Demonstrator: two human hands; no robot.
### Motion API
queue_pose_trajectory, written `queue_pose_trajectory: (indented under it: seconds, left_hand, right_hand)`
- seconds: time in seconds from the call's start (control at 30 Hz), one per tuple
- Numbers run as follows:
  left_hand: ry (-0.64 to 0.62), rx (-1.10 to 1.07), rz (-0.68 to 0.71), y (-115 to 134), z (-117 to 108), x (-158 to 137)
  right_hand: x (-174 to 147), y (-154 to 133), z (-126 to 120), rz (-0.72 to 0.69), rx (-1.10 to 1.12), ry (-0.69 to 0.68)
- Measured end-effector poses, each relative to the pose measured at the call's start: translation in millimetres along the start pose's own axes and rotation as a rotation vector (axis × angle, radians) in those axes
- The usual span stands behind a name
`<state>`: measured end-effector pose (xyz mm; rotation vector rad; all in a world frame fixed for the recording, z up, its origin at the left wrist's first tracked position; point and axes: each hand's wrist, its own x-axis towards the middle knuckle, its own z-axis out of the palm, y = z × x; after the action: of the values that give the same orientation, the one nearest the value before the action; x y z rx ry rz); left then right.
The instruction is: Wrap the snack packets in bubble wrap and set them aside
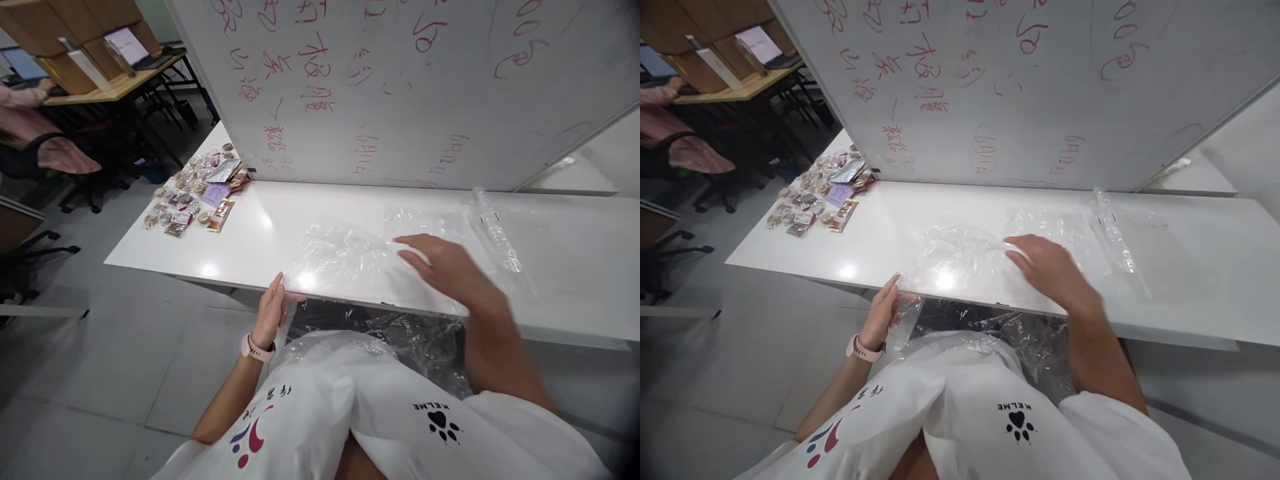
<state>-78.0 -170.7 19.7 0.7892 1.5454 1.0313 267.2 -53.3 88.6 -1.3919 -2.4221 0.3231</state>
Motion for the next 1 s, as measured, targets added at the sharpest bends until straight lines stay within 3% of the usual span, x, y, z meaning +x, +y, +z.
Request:
queue_pose_trajectory:
  seconds: [0.1,0.17,0.3,0.4,0.47,0.53,0.67,0.87,1.0]
  left_hand:
    - [0.057,0.125,0.112,10,-5,9]
    - [0.093,0.285,0.184,16,-11,19]
    - [0.315,0.696,0.359,32,-34,59]
    - [0.591,0.954,0.42,54,-65,113]
    - [0.692,1.11,0.381,70,-87,153]
    - [0.711,1.246,0.315,83,-107,190]
    - [0.608,1.374,0.144,97,-130,242]
    - [0.647,1.269,0.089,106,-142,275]
    - [0.773,1.201,0.151,125,-137,295]
  right_hand:
    - [45,-28,57,-0.154,0.135,-0.306]
    - [74,-30,100,-0.126,0.077,-0.405]
    - [122,-9,151,0.055,-0.081,-0.253]
    - [147,7,161,0.114,-0.125,-0.142]
    - [156,11,163,0.106,-0.136,-0.105]
    - [159,13,165,0.096,-0.144,-0.085]
    - [157,12,167,0.092,-0.16,-0.067]
    - [156,9,166,0.096,-0.155,-0.055]
    - [156,7,165,0.104,-0.159,-0.053]
